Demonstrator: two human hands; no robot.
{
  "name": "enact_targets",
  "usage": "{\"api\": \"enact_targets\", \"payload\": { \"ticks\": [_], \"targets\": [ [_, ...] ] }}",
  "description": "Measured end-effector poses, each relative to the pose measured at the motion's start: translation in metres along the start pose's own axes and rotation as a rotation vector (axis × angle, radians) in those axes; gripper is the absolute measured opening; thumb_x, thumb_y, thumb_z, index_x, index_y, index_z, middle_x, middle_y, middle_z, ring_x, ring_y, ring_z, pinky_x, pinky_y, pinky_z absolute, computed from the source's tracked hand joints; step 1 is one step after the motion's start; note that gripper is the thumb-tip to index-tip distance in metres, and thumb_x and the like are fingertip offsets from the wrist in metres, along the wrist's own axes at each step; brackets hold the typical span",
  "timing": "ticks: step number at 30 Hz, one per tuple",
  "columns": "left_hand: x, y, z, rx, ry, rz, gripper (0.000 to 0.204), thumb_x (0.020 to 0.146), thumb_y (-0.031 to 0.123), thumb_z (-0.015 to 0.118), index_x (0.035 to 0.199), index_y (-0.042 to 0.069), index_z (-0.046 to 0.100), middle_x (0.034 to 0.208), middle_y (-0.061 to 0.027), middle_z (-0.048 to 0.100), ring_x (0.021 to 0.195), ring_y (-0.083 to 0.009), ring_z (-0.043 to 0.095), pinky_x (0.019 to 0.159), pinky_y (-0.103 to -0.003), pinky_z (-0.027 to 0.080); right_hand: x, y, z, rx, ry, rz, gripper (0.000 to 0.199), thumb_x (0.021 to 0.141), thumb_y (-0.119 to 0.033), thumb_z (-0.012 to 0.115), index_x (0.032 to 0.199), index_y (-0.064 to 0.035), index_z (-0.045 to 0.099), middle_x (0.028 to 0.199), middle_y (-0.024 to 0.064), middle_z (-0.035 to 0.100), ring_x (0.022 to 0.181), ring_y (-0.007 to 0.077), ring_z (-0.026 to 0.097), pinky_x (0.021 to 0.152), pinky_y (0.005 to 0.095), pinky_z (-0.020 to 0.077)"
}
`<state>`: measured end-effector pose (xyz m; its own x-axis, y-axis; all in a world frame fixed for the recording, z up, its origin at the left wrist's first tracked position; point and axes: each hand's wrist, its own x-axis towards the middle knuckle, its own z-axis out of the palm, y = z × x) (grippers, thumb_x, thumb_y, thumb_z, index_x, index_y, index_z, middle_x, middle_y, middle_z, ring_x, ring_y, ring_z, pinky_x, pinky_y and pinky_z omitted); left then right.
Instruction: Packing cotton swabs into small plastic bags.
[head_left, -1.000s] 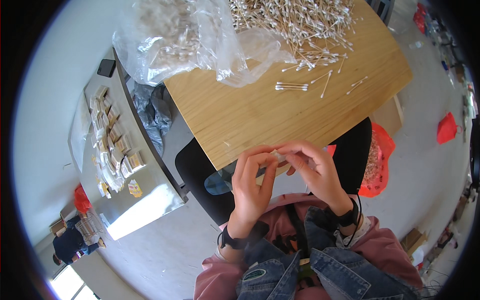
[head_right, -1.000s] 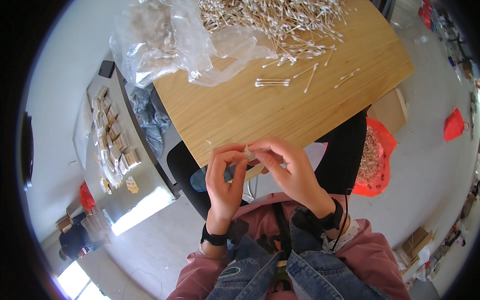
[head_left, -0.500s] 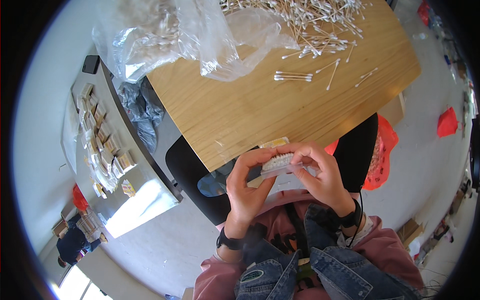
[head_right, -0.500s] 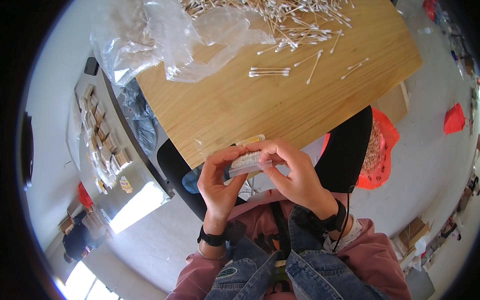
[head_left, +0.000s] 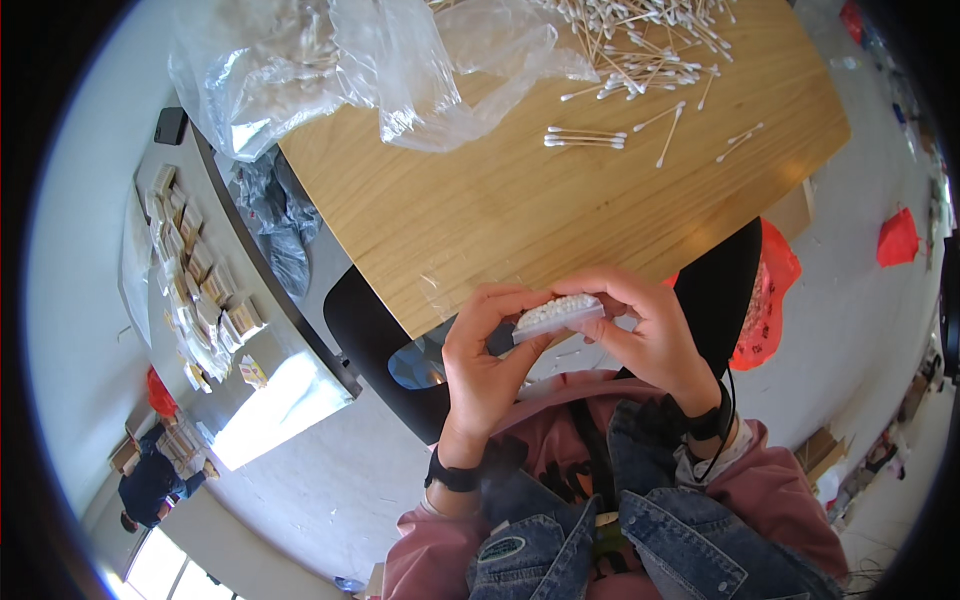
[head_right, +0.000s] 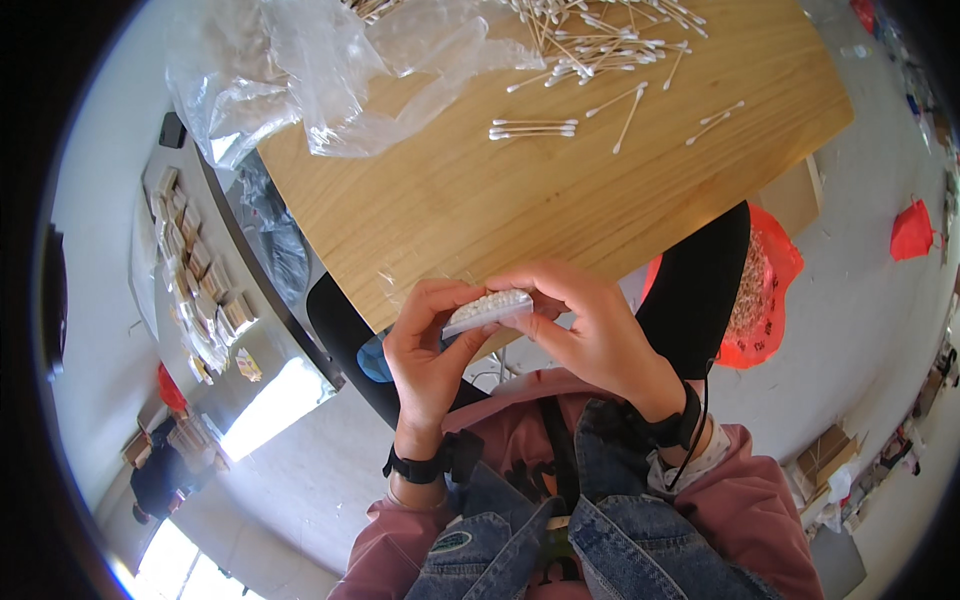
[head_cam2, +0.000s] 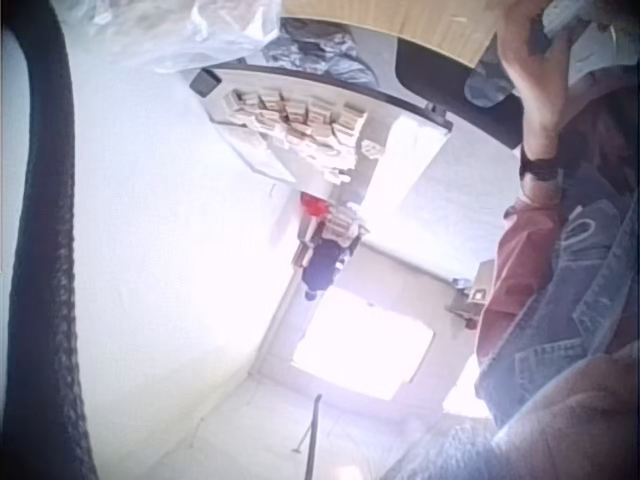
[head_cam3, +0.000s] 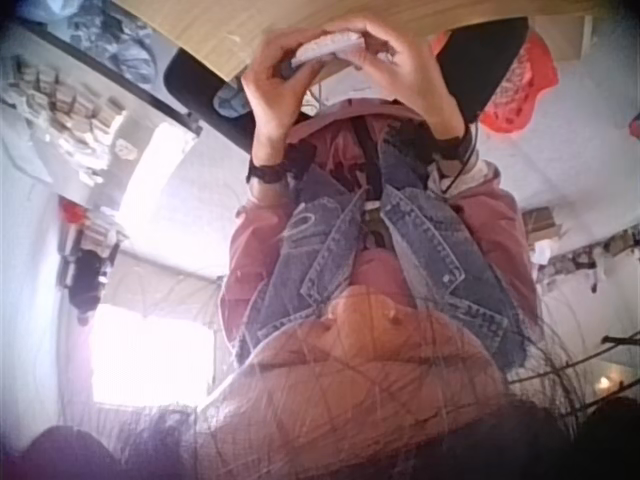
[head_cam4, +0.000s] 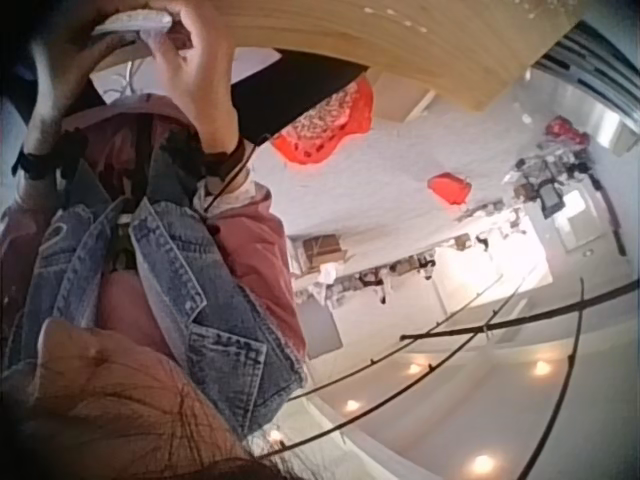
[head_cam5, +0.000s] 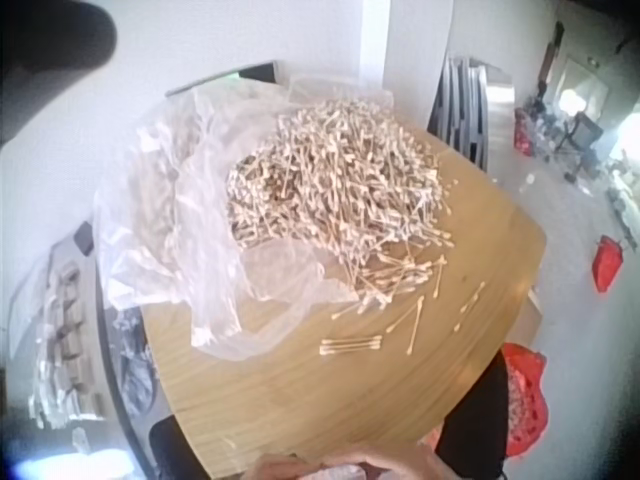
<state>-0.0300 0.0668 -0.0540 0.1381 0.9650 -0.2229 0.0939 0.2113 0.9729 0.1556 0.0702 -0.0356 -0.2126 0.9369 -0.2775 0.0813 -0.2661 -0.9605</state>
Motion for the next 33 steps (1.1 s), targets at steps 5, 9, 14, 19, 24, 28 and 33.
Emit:
{"api": "enact_targets", "payload": {
  "ticks": [5, 9, 14, 19, 24, 28, 33],
  "targets": [
    [-0.001, -0.002, -0.001, 0.012, -0.013, 0.029, 0.03, 0.073, -0.013, 0.073, 0.101, -0.003, 0.067, 0.105, -0.0104, 0.062, 0.097, -0.018, 0.061, 0.085, -0.028, 0.05, 0.003, -0.002, -0.003, -0.084, -0.029, 0.001, 0.031, 0.08, 0.009, 0.063, 0.11, 0.0005, 0.065, 0.106, 0.0099, 0.067, 0.094, 0.0161, 0.066, 0.075, 0.0263, 0.0533],
    [-0.003, -0.004, 0.001, 0.08, 0.023, 0.122, 0.03, 0.072, -0.013, 0.074, 0.1, -0.003, 0.069, 0.103, -0.0109, 0.064, 0.096, -0.0188, 0.062, 0.083, -0.028, 0.05, 0.002, 0.0, -0.002, -0.145, -0.004, -0.061, 0.031, 0.08, 0.01, 0.062, 0.108, 0.0001, 0.066, 0.107, 0.0099, 0.068, 0.092, 0.0155, 0.067, 0.075, 0.026, 0.0532],
    [-0.005, -0.004, 0.001, 0.079, 0.039, 0.113, 0.031, 0.071, -0.011, 0.075, 0.101, -0.003, 0.069, 0.105, -0.0118, 0.064, 0.099, -0.0198, 0.062, 0.084, -0.028, 0.05, -0.002, 0.004, -0.001, -0.075, 0.006, -0.019, 0.031, 0.081, 0.011, 0.061, 0.11, 0.0012, 0.066, 0.11, 0.0102, 0.067, 0.094, 0.0155, 0.066, 0.076, 0.0269, 0.0536],
    [-0.006, 0.007, 0.006, -0.115, 0.029, 0.001, 0.03, 0.077, -0.008, 0.072, 0.106, -0.002, 0.068, 0.112, -0.0112, 0.062, 0.102, -0.0192, 0.061, 0.086, -0.031, 0.05, -0.004, -0.001, 0.003, 0.17, -0.011, 0.044, 0.026, 0.086, 0.005, 0.062, 0.112, 0.0023, 0.061, 0.109, 0.0097, 0.065, 0.092, 0.014, 0.065, 0.074, 0.0255, 0.054],
    [-0.011, -0.002, 0.009, -0.339, 0.01, -0.064, 0.025, 0.083, -0.006, 0.066, 0.108, -0.004, 0.067, 0.119, -0.0133, 0.059, 0.11, -0.0205, 0.057, 0.094, -0.032, 0.045, -0.002, -0.006, 0.004, 0.379, 0.015, 0.258, 0.017, 0.09, -0.002, 0.063, 0.106, 0.0018, 0.058, 0.102, 0.0071, 0.066, 0.087, 0.0104, 0.065, 0.071, 0.0235, 0.0533],
    [-0.011, -0.002, 0.017, -0.396, 0.052, -0.117, 0.022, 0.084, -0.003, 0.065, 0.106, -0.004, 0.068, 0.115, -0.0141, 0.061, 0.11, -0.0212, 0.057, 0.097, -0.032, 0.042, 0.0, -0.004, 0.005, 0.371, 0.025, 0.271, 0.015, 0.087, 0.0, 0.065, 0.1, 0.0018, 0.057, 0.108, 0.0097, 0.065, 0.088, 0.0107, 0.064, 0.07, 0.0226, 0.0531],
    [-0.01, -0.004, 0.023, -0.387, 0.088, -0.099, 0.021, 0.085, -0.001, 0.064, 0.104, -0.004, 0.069, 0.112, -0.0139, 0.064, 0.107, -0.0204, 0.058, 0.096, -0.032, 0.043, 0.0, 0.002, 0.007, 0.363, 0.045, 0.203, 0.015, 0.086, 0.002, 0.064, 0.1, 0.0016, 0.058, 0.114, 0.0116, 0.063, 0.091, 0.0117, 0.064, 0.069, 0.0221, 0.0536]
  ]
}}
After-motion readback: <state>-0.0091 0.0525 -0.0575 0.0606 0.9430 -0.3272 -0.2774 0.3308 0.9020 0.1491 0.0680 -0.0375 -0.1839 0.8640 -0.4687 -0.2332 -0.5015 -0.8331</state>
